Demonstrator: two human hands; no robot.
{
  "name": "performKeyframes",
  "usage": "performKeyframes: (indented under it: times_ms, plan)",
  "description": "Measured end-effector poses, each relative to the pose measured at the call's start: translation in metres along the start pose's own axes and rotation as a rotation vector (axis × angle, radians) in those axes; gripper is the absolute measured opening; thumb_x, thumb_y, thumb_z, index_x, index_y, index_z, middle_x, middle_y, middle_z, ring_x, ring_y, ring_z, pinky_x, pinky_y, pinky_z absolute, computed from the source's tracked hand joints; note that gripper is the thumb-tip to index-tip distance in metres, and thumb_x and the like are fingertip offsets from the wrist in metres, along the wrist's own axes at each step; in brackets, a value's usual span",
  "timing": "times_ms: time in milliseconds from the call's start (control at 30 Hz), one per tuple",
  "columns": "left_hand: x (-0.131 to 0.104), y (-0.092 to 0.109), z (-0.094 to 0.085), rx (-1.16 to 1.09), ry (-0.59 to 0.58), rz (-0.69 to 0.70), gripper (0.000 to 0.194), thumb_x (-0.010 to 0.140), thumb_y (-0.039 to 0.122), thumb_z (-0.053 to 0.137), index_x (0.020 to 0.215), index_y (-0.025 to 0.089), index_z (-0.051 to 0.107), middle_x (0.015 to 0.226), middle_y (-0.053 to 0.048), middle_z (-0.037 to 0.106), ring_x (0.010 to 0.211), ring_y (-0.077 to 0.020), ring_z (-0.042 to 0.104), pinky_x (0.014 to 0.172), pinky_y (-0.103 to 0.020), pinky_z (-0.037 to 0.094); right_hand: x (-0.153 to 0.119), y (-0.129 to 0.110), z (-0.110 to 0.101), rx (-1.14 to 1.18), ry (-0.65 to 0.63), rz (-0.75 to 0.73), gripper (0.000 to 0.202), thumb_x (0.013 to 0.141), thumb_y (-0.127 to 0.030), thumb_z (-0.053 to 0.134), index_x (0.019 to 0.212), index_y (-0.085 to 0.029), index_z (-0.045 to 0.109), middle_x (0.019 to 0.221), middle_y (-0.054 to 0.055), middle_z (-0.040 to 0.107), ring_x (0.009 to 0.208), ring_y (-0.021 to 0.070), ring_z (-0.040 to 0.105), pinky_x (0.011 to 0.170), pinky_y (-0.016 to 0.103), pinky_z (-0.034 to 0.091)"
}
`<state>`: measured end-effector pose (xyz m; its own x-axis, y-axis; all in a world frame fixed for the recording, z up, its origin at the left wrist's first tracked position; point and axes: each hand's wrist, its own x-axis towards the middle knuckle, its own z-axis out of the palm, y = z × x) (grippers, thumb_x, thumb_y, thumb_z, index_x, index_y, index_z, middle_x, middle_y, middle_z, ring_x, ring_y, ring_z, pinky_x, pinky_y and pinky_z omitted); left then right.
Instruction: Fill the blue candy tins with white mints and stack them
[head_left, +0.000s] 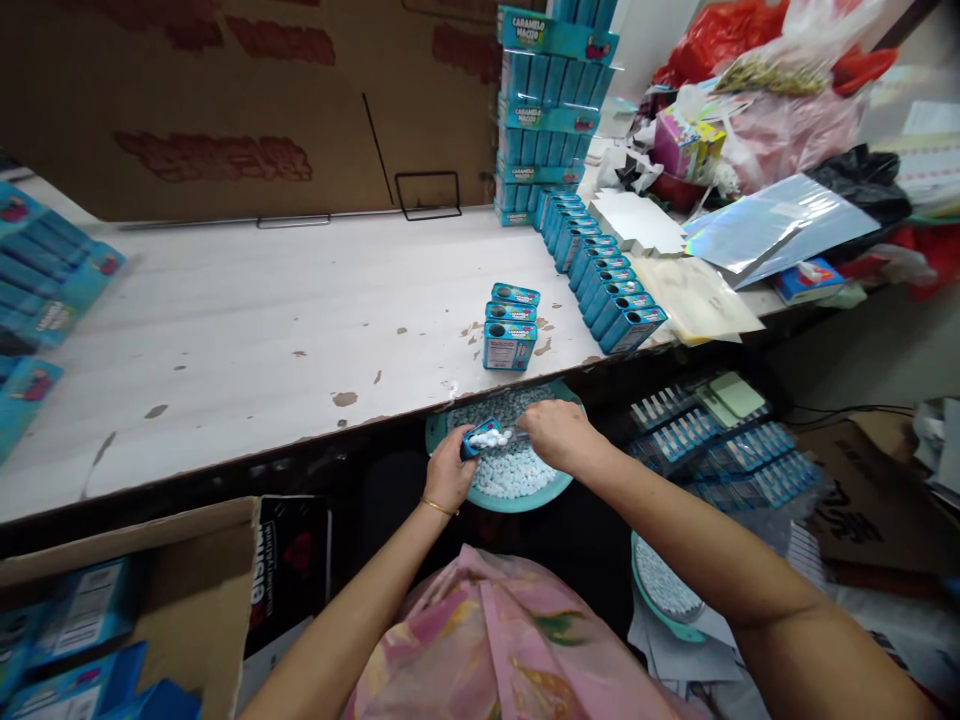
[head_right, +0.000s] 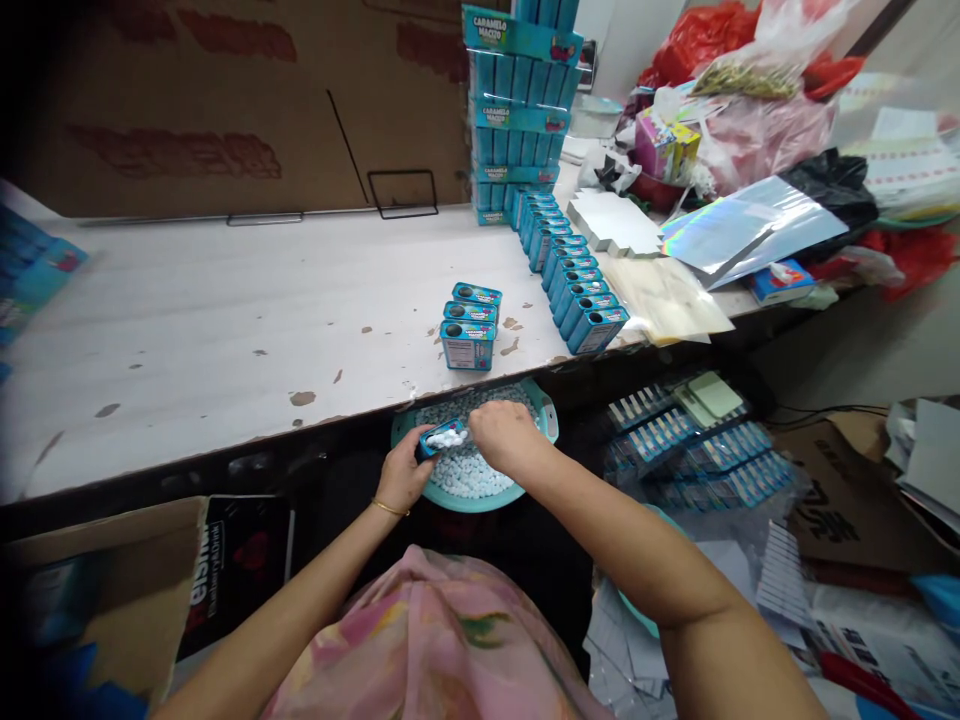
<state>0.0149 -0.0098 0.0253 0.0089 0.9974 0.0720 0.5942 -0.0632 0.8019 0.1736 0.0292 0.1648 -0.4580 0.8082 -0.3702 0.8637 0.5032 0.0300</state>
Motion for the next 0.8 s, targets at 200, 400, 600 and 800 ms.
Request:
performKeyframes:
  times_ms: [200, 400, 600, 800]
  plan:
    - [-0.003, 0.0, -0.004, -0.058, 0.024, 0.025, 0.038, 0.065, 0.013, 0.048, 0.103, 0.017, 0.05, 0.101, -0.006, 0.059, 0.095, -0.019, 0.055, 0.085, -0.033, 0.042, -0.009, -0.003, -0.006, -0.02, 0.073, -0.027, 0.027, 0.076, -0.012, 0.037, 0.083, -0.016, 0.062, 0.082, 0.01, 0.063, 0.079, 0.0216, 0.058, 0.062, 0.028, 0.042]
    - [-0.01, -0.005, -0.014, -0.189, 0.064, 0.034, 0.038, 0.067, 0.014, 0.05, 0.105, 0.018, 0.05, 0.104, -0.005, 0.058, 0.096, -0.0178, 0.054, 0.086, -0.032, 0.042, -0.025, 0.042, 0.01, 0.138, 0.121, 0.095, 0.031, 0.078, -0.016, 0.038, 0.095, -0.027, 0.062, 0.088, 0.003, 0.063, 0.081, 0.0166, 0.058, 0.063, 0.024, 0.041]
    - [-0.016, 0.015, -0.031, -0.293, 0.1, 0.092, 0.037, 0.07, 0.017, 0.053, 0.106, 0.018, 0.05, 0.107, -0.006, 0.057, 0.097, -0.0181, 0.054, 0.088, -0.032, 0.042, -0.033, 0.076, 0.047, 0.604, 0.33, 0.11, 0.032, 0.076, -0.041, 0.049, 0.1, -0.022, 0.061, 0.086, 0.002, 0.063, 0.078, 0.0159, 0.056, 0.068, 0.025, 0.042]
    - [0.042, 0.056, -0.041, -0.34, 0.004, 0.307, 0.039, 0.07, 0.019, 0.055, 0.108, 0.018, 0.046, 0.106, -0.007, 0.055, 0.096, -0.0177, 0.053, 0.086, -0.033, 0.042, -0.024, 0.079, 0.032, 0.845, 0.682, 0.166, 0.029, 0.071, -0.043, 0.056, 0.083, -0.017, 0.061, 0.07, 0.0, 0.059, 0.063, 0.0131, 0.053, 0.059, 0.024, 0.042]
